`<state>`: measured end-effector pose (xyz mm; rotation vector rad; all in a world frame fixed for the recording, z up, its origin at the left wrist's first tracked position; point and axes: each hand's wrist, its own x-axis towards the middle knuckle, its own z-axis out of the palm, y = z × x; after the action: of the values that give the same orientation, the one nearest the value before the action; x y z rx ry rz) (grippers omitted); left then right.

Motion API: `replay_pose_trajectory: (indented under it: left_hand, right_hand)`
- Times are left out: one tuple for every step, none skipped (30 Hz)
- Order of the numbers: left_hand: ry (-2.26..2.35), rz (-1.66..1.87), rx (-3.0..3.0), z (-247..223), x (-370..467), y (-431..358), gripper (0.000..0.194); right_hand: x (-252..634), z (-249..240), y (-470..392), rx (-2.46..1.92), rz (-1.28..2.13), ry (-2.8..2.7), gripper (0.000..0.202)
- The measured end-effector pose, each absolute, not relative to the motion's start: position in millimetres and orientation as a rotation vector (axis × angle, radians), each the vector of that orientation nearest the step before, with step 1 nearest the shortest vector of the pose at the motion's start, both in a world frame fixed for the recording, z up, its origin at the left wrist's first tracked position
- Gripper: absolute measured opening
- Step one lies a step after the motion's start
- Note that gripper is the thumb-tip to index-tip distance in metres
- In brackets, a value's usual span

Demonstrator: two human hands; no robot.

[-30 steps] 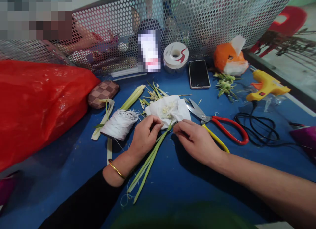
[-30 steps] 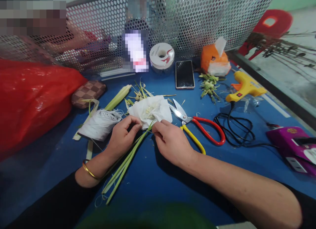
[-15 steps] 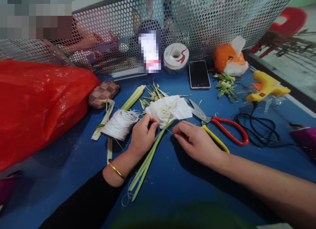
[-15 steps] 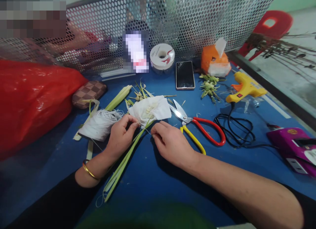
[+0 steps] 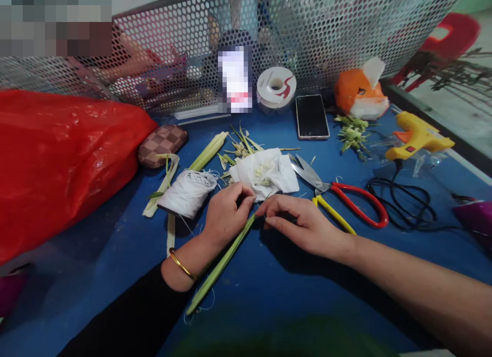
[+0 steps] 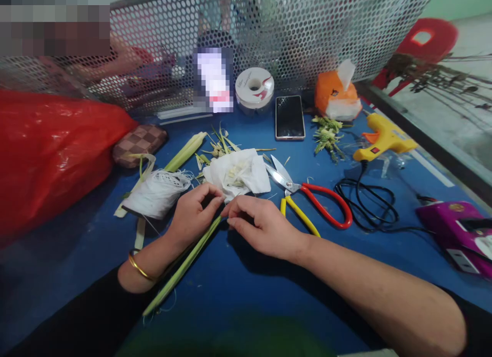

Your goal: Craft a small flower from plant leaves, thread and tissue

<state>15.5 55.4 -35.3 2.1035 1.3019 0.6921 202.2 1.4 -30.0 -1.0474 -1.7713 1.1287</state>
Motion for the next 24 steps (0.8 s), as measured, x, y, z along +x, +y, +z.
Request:
replay_pose_trajectory:
  left_hand:
    - [1.297, 0.699, 2.038, -34.8, 15.6, 55.7, 0.008]
    - [1.279, 0.717, 1.956, -34.2, 15.7, 56.1, 0.007]
    - [1.245, 0.738, 1.864, -33.4, 15.9, 56.4, 0.007]
    - [1.196, 0.752, 1.767, -32.4, 16.0, 56.6, 0.008]
    - [1.138, 0.758, 1.672, -31.3, 16.1, 56.6, 0.010]
    - [1.077, 0.751, 1.583, -30.0, 16.2, 56.5, 0.012]
    - [1.019, 0.738, 1.504, -28.8, 16.2, 56.3, 0.013]
    - [0.967, 0.719, 1.441, -27.6, 16.1, 56.1, 0.014]
    - [0.923, 0.703, 1.395, -26.6, 15.9, 55.9, 0.015]
    - [0.891, 0.690, 1.367, -25.8, 15.6, 55.7, 0.016]
    - [0.867, 0.677, 1.354, -25.3, 15.3, 55.7, 0.017]
    - [0.852, 0.664, 1.354, -25.2, 15.1, 55.8, 0.018]
    - [0.844, 0.651, 1.361, -25.4, 14.9, 55.9, 0.018]
    - [0.845, 0.639, 1.373, -25.9, 14.9, 56.0, 0.018]
    - [0.853, 0.632, 1.388, -26.7, 15.0, 56.0, 0.018]
    - [0.867, 0.631, 1.409, -27.8, 15.2, 55.9, 0.018]
    - [0.881, 0.635, 1.437, -29.1, 15.5, 55.6, 0.017]
    - [0.896, 0.641, 1.471, -30.3, 15.7, 55.3, 0.017]
    - [0.909, 0.647, 1.510, -31.5, 15.8, 55.0, 0.016]
    - [0.920, 0.649, 1.552, -32.4, 15.8, 54.6, 0.015]
    - [0.931, 0.647, 1.593, -32.9, 15.7, 54.2, 0.014]
    - [0.943, 0.644, 1.631, -33.1, 15.5, 53.9, 0.014]
    - [0.956, 0.638, 1.664, -33.0, 15.3, 53.7, 0.013]
    - [0.969, 0.631, 1.693, -32.6, 15.1, 53.5, 0.013]
  right_hand:
    - [202.3, -30.5, 1.7, -1.053, 1.133, -1.778, 0.012]
    - [202.3, -31.2, 1.9, -1.064, 1.128, -1.784, 0.011]
    - [202.3, -31.8, 2.1, -1.079, 1.118, -1.790, 0.011]
    - [202.3, -32.4, 2.3, -1.096, 1.110, -1.794, 0.011]
    - [202.2, -33.0, 2.4, -1.111, 1.102, -1.794, 0.011]
    - [202.2, -33.5, 2.5, -1.122, 1.097, -1.792, 0.012]
    - [202.2, -33.9, 2.4, -1.126, 1.095, -1.788, 0.011]
    - [202.3, -34.1, 2.3, -1.128, 1.090, -1.785, 0.011]
    - [202.3, -34.4, 2.1, -1.129, 1.086, -1.783, 0.011]
    - [202.4, -34.5, 1.9, -1.126, 1.079, -1.783, 0.011]
    - [202.4, -34.6, 1.7, -1.122, 1.074, -1.785, 0.011]
    - [202.4, -34.7, 1.6, -1.119, 1.069, -1.787, 0.011]
    - [202.3, -34.9, 1.5, -1.118, 1.066, -1.789, 0.011]
    - [202.3, -35.2, 1.6, -1.120, 1.064, -1.792, 0.012]
    - [202.3, -35.5, 1.7, -1.123, 1.062, -1.798, 0.012]
    - [202.3, -35.9, 1.9, -1.128, 1.057, -1.808, 0.012]
    - [202.3, -36.4, 2.0, -1.133, 1.051, -1.823, 0.012]
    - [202.4, -36.9, 2.1, -1.138, 1.043, -1.841, 0.012]
    - [202.4, -37.3, 2.1, -1.141, 1.035, -1.861, 0.012]
    - [202.4, -37.7, 2.0, -1.144, 1.028, -1.881, 0.012]
    - [202.4, -37.9, 1.8, -1.148, 1.021, -1.899, 0.012]
    - [202.3, -38.1, 1.6, -1.153, 1.014, -1.912, 0.012]
    - [202.1, -38.1, 1.5, -1.157, 1.006, -1.923, 0.012]
    - [201.9, -38.1, 1.4, -1.160, 0.997, -1.932, 0.012]
